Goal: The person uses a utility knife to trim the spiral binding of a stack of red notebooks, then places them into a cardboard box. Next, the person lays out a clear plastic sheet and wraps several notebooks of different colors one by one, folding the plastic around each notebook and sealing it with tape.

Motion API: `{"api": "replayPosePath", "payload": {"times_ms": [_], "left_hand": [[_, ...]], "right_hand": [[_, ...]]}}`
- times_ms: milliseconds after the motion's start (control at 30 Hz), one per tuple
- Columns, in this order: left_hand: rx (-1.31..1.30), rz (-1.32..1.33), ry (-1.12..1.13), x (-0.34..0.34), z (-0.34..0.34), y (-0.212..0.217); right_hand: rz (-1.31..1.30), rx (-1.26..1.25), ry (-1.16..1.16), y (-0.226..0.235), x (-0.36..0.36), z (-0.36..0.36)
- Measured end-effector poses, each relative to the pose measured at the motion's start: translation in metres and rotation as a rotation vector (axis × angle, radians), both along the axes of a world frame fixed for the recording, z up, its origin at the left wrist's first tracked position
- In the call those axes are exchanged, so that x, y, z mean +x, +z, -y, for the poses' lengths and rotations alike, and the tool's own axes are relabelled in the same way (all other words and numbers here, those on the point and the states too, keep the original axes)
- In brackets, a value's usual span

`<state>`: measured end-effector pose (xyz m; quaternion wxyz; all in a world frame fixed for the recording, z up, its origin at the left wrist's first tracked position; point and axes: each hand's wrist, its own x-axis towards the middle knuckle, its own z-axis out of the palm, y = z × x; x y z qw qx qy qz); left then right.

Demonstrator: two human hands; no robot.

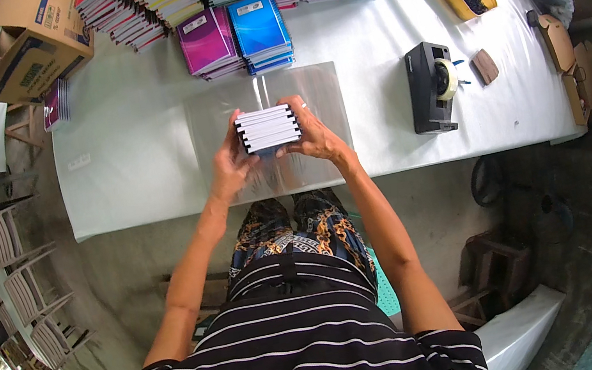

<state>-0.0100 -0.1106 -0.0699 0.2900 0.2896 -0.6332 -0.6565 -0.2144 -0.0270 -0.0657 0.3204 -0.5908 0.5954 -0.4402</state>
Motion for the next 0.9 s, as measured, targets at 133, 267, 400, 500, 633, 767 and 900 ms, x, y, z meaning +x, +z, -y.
{"api": "replayPosePath", "payload": {"times_ms": [133, 267, 400, 500, 633, 767, 900], "left_hand": [[0.043, 0.105, -0.023, 0.002, -0.002, -0.001], [-0.140, 0.180, 0.048, -0.006, -0.019, 0.018], [-0.199, 0.223, 0.084, -0.007, -0.019, -0.001], [-0.068, 0.212, 0.060, -0.010, -0.018, 0.004], [0.002, 0.131, 0.096, -0.012, -0.021, 0.004], [0.122, 0.066, 0.097, -0.004, -0.021, 0.004], [0.063, 0.063, 0.040, 0.003, -0.011, -0.011]], "right_hand": [[0.047, 0.019, -0.087, -0.002, 0.014, -0.008], [0.247, 0.118, -0.156, -0.009, 0.022, -0.010], [-0.016, 0.066, -0.131, -0.006, 0.020, -0.006], [-0.004, 0.067, -0.115, -0.005, 0.015, -0.012], [0.152, 0.162, -0.149, 0.001, 0.019, -0.011], [0.066, 0.143, -0.106, 0.007, 0.018, -0.013], [0.052, 0.163, -0.082, -0.001, 0.014, -0.011]]}}
